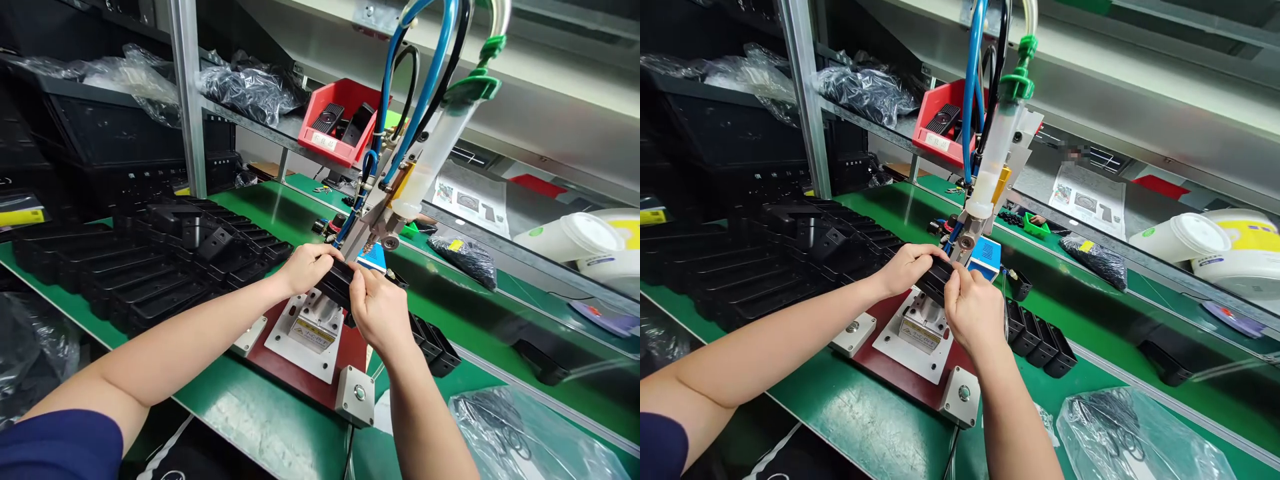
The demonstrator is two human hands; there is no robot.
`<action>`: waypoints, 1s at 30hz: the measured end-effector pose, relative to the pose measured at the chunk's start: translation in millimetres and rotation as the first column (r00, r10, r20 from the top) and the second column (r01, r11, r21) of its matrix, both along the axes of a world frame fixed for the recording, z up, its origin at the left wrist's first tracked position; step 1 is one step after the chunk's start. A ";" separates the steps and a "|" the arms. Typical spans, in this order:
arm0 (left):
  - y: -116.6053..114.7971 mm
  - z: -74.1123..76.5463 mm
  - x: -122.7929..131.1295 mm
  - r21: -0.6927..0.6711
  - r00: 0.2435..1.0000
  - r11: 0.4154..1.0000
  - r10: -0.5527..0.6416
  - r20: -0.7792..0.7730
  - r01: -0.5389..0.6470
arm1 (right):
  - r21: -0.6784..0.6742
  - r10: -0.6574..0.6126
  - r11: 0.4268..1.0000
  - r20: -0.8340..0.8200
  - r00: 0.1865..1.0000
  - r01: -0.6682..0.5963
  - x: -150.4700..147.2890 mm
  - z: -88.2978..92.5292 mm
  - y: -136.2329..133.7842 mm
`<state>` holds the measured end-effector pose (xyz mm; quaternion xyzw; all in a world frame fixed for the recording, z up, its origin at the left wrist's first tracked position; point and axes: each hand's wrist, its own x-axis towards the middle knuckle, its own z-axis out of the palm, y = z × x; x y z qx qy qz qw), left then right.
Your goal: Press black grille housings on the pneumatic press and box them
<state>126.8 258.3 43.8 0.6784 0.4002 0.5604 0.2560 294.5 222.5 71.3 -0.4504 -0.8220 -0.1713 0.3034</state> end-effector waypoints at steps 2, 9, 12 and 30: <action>-1.9 0.0 0.4 -0.010 1.000 1.000 0.002 0.005 -0.002 | 0.018 0.001 1.000 0.033 0.999 -0.002 0.6 0.2 -0.7; -8.4 -8.0 5.9 0.148 0.995 0.985 0.076 0.065 -0.085 | 0.130 0.046 0.990 0.070 0.996 -0.055 4.2 -8.4 -4.7; -8.7 -11.3 7.4 0.176 0.992 0.978 0.105 0.070 -0.116 | 0.142 0.079 0.987 0.015 0.997 -0.080 4.5 -12.1 -3.1; -4.7 -22.9 20.0 -0.005 0.932 0.967 0.248 0.264 -0.256 | 0.008 0.031 0.999 -0.772 0.635 -0.039 -12.5 -59.1 -6.7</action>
